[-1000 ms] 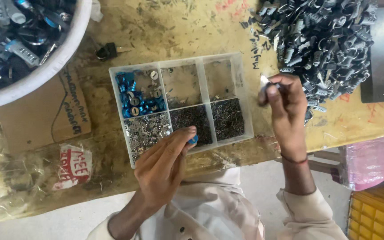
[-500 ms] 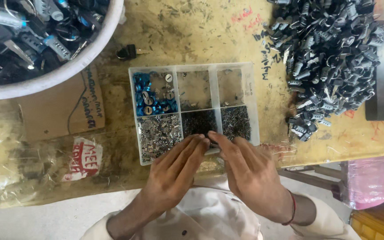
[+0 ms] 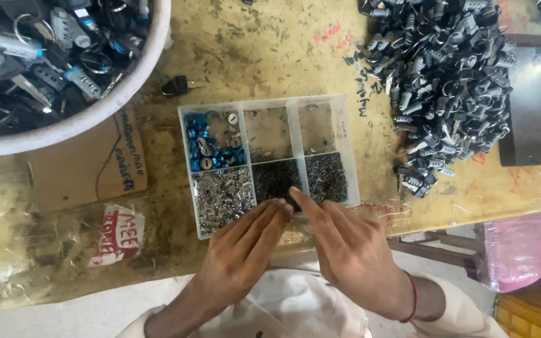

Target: The person assembles keychains by hand at a workbench. They pick a key from a pile, insert a small metal pin, and attach a blue plastic cap, repeating the process for multiple units.

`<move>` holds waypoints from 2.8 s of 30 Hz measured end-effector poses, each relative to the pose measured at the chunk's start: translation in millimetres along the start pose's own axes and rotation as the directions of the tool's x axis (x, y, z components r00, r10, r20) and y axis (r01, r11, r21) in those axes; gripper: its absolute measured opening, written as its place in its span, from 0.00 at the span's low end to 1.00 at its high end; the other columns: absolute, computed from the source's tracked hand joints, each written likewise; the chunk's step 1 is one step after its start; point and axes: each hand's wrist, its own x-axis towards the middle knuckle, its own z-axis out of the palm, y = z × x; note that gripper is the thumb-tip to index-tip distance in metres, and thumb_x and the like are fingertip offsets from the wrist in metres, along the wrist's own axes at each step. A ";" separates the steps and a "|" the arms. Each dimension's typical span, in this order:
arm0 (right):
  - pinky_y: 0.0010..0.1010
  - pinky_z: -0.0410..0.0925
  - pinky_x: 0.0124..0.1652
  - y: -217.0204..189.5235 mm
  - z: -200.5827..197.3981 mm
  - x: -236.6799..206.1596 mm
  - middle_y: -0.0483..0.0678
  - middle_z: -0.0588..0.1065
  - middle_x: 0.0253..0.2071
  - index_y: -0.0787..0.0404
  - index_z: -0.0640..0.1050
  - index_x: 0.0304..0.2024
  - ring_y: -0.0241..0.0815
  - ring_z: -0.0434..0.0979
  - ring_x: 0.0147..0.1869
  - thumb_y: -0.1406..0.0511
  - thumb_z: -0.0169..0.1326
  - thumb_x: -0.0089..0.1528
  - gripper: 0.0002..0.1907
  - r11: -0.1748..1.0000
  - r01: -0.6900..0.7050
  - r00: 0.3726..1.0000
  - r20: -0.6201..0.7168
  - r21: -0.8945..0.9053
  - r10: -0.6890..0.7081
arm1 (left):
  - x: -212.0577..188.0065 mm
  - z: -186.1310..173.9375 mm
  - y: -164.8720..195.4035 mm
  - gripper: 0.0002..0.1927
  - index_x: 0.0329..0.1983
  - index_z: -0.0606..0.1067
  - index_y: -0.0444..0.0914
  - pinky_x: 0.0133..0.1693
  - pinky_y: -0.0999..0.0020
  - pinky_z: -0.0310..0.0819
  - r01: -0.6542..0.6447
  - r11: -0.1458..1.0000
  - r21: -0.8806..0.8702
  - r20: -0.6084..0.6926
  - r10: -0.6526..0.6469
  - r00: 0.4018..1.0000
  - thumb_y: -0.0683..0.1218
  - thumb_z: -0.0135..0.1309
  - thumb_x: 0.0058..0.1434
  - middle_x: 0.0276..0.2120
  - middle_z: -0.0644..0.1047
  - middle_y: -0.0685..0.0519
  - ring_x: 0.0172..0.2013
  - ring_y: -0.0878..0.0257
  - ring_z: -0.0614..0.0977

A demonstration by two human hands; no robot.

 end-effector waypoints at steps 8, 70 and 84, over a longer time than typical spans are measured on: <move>0.33 0.71 0.27 -4.5 6.7 -14.2 0.50 0.72 0.33 0.75 0.65 0.67 0.42 0.76 0.30 0.78 0.51 0.49 0.40 0.997 0.000 0.996 0.091 -0.083 0.008 | -10.7 5.6 11.0 0.26 0.56 0.72 0.22 0.52 0.54 0.82 0.017 0.999 -0.046 0.063 -0.014 0.998 0.32 0.54 0.51 0.52 0.78 0.34 0.54 0.44 0.83; 0.24 0.71 0.41 48.1 47.8 -14.8 0.50 0.75 0.46 0.65 0.77 0.45 0.34 0.76 0.43 0.76 0.60 0.63 0.09 0.476 -0.250 0.953 0.127 0.843 0.277 | -1.4 -16.5 -12.1 0.07 0.39 0.81 0.34 0.36 0.74 0.84 0.695 0.252 -0.673 0.342 -0.727 0.595 0.35 0.64 0.57 0.33 0.85 0.51 0.33 0.67 0.87; 0.24 0.69 0.34 25.5 41.3 -10.4 0.47 0.77 0.41 0.63 0.78 0.42 0.34 0.77 0.37 0.74 0.62 0.59 0.11 0.809 -0.248 0.957 0.003 0.532 0.291 | 6.3 14.8 2.9 0.06 0.44 0.81 0.31 0.35 0.73 0.87 0.571 0.279 -0.772 0.262 -0.678 0.686 0.36 0.59 0.64 0.39 0.82 0.49 0.36 0.65 0.86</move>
